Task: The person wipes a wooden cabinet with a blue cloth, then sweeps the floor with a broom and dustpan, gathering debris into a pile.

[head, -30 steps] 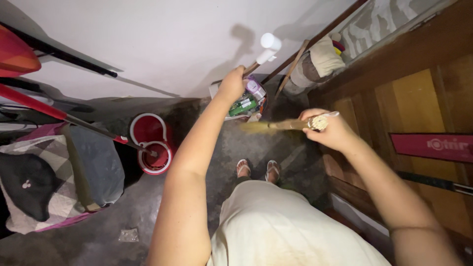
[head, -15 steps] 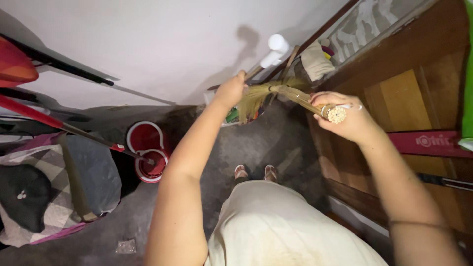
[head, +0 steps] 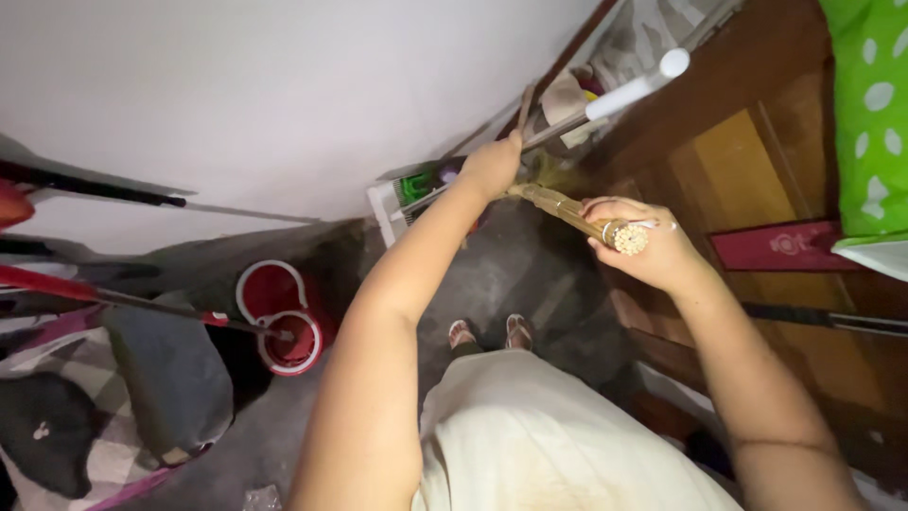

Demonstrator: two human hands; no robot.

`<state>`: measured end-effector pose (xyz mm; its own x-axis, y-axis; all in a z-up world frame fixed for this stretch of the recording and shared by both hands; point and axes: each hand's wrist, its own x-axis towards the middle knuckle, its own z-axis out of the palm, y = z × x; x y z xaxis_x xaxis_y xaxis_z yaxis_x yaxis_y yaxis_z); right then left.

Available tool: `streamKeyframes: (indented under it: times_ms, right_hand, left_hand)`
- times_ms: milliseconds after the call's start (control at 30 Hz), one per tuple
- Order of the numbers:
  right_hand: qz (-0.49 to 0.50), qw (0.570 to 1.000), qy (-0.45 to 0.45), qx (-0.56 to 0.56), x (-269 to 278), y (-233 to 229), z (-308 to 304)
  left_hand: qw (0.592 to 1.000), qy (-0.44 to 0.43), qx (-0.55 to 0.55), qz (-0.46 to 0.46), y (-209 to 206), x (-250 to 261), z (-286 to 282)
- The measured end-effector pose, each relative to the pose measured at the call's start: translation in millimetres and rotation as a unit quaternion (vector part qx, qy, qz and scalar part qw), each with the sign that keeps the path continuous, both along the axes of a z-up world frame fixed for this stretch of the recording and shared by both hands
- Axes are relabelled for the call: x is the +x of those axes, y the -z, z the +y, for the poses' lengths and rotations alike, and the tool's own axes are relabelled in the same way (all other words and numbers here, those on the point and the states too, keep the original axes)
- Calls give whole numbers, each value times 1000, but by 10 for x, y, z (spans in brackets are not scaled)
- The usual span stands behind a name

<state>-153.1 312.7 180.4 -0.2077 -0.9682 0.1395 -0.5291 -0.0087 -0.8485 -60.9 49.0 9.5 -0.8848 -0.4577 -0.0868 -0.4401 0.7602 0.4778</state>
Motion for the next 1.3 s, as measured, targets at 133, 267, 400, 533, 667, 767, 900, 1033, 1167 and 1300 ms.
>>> streamKeyframes:
  times_ms: [133, 267, 400, 533, 667, 767, 900, 1033, 1167, 1300]
  right_hand:
    - [28, 1000, 4, 10, -40, 16, 29]
    - [52, 999, 0, 17, -87, 40, 13]
    - [64, 998, -5, 23, -118, 44, -27]
    - [56, 998, -20, 6, -148, 27, -67]
    - [39, 999, -25, 14, -172, 57, -148]
    - [56, 998, -38, 4, -160, 78, -183]
    - [36, 997, -62, -1, -156, 102, -239]
    - [58, 996, -65, -1, -167, 86, -267]
    - [58, 996, -68, 5, -163, 74, -274]
    - [66, 995, -69, -11, -155, 43, -293]
  left_hand:
    - [1000, 18, 9, -2, -103, -145, -58]
    - [999, -22, 36, 11, -226, -295, -156]
    - [997, -55, 46, 6, -100, -221, -176]
    - [996, -47, 63, 33, 61, -251, -289]
    - [997, -54, 46, 10, 145, -276, -390]
    - [997, -59, 39, 5, 169, -225, -359]
    - [995, -67, 36, 63, 78, -232, -386]
    - [989, -122, 44, 68, -180, -394, -491]
    - [992, -111, 38, 52, -314, -306, -476]
    - [994, -101, 35, 40, -228, -86, -378]
